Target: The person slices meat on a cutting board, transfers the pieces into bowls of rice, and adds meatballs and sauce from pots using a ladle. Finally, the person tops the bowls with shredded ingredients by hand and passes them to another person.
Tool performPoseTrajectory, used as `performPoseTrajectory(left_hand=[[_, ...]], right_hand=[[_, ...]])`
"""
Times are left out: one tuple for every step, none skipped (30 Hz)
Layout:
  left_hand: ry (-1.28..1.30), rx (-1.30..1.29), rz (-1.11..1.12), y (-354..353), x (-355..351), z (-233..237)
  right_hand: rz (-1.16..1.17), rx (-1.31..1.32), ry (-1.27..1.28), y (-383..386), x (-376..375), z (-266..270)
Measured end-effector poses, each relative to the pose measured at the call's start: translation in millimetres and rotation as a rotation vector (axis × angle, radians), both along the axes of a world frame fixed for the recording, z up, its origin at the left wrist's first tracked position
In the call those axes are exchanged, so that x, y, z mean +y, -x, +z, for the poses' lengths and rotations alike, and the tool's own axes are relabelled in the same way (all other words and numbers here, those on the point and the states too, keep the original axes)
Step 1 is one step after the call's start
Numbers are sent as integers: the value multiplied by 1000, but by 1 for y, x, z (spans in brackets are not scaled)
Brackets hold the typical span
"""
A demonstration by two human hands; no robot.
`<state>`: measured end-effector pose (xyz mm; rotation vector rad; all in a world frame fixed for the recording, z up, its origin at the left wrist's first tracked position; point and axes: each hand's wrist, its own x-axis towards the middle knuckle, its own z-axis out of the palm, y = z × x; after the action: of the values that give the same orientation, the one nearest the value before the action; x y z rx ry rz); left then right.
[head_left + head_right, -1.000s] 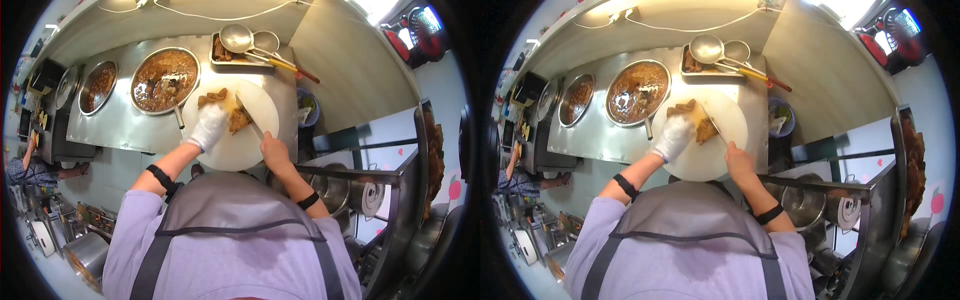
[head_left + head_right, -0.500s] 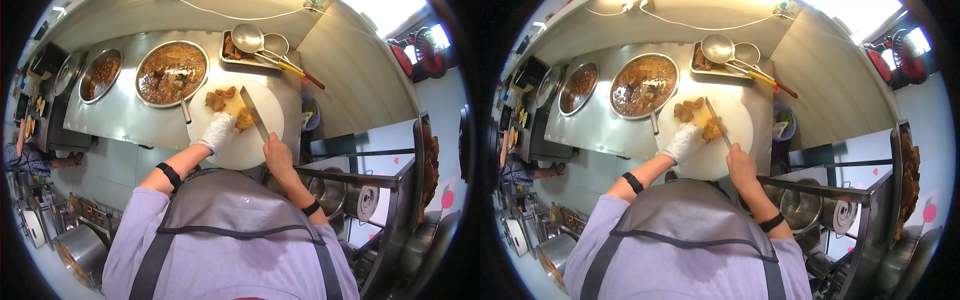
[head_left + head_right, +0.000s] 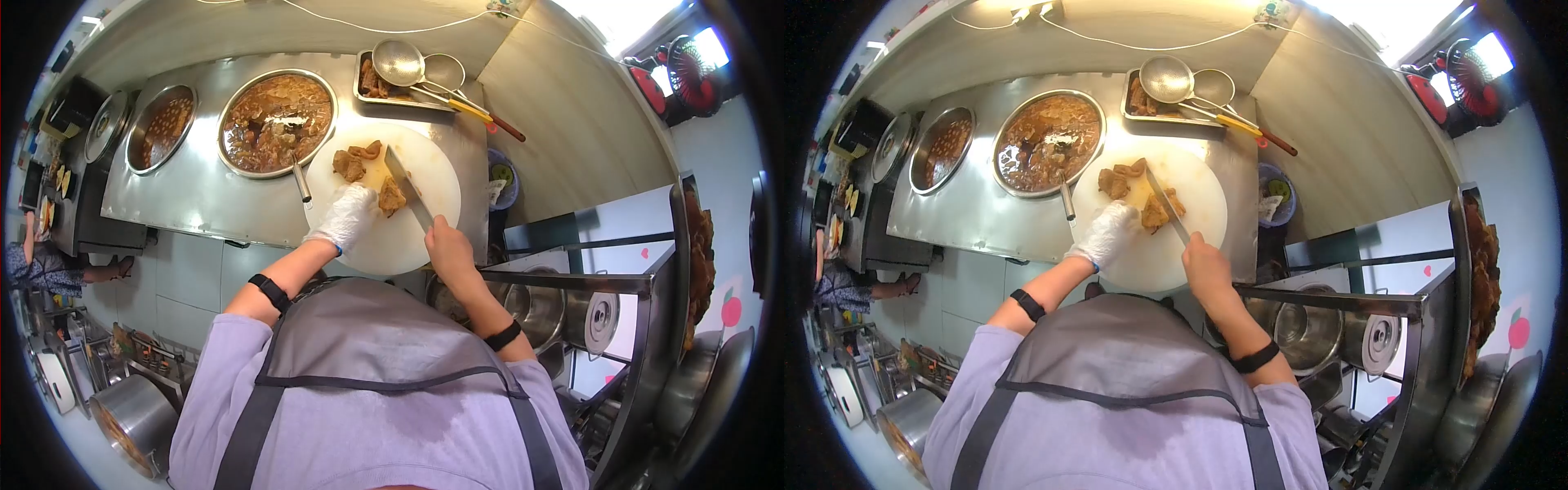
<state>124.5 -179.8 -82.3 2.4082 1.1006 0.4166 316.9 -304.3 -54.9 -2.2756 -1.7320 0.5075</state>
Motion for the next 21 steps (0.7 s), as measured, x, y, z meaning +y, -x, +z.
performPoseTrajectory(left_hand=[[15,-64,41,2,-1,-3],[34,-126,81,4,-6,-7],[44,-119,81,5,-12,-14],[-16,-120,75,5,-14,-20],[-91,-127,69,4,-9,-15],[-108,-128,73,4,-4,-10],[-48,-84,56,7,-6,-7],[11,-42,38,8,-6,-3],[13,-40,38,10,-4,-5],[12,-74,56,14,-4,-8],[12,-107,75,17,-8,-13],[22,-104,75,18,-14,-18],[1,-77,77,17,-15,-24],[-32,-55,81,14,-9,-19],[-47,-62,88,13,-7,-16],[-43,-58,72,17,-12,-14],[-42,-55,56,18,-13,-9],[-42,-53,55,20,-11,-5],[23,-54,85,20,-12,-3],[90,-54,116,21,-16,-4],[98,-53,113,22,-21,-9]], right_hand=[[-4,22,-21,4,-3,9],[-2,26,-8,3,-4,-3],[13,4,32,2,-3,-20],[26,-20,62,0,-3,-33],[23,-19,49,-1,0,-31],[29,-10,35,-4,4,-28],[30,6,39,-3,1,-26],[29,8,38,-1,0,-18],[26,27,-5,4,0,-5],[24,48,-40,9,-4,1],[25,51,-26,10,-7,-10],[32,25,29,11,-6,-24],[37,-6,72,10,-4,-34],[37,-13,55,7,1,-27],[53,-11,53,5,4,-20],[63,0,66,7,1,-14],[63,1,62,9,1,-5],[53,32,-1,13,1,4],[41,61,-54,15,-4,7],[40,62,-41,15,-6,-3],[32,25,15,14,-5,-19]])
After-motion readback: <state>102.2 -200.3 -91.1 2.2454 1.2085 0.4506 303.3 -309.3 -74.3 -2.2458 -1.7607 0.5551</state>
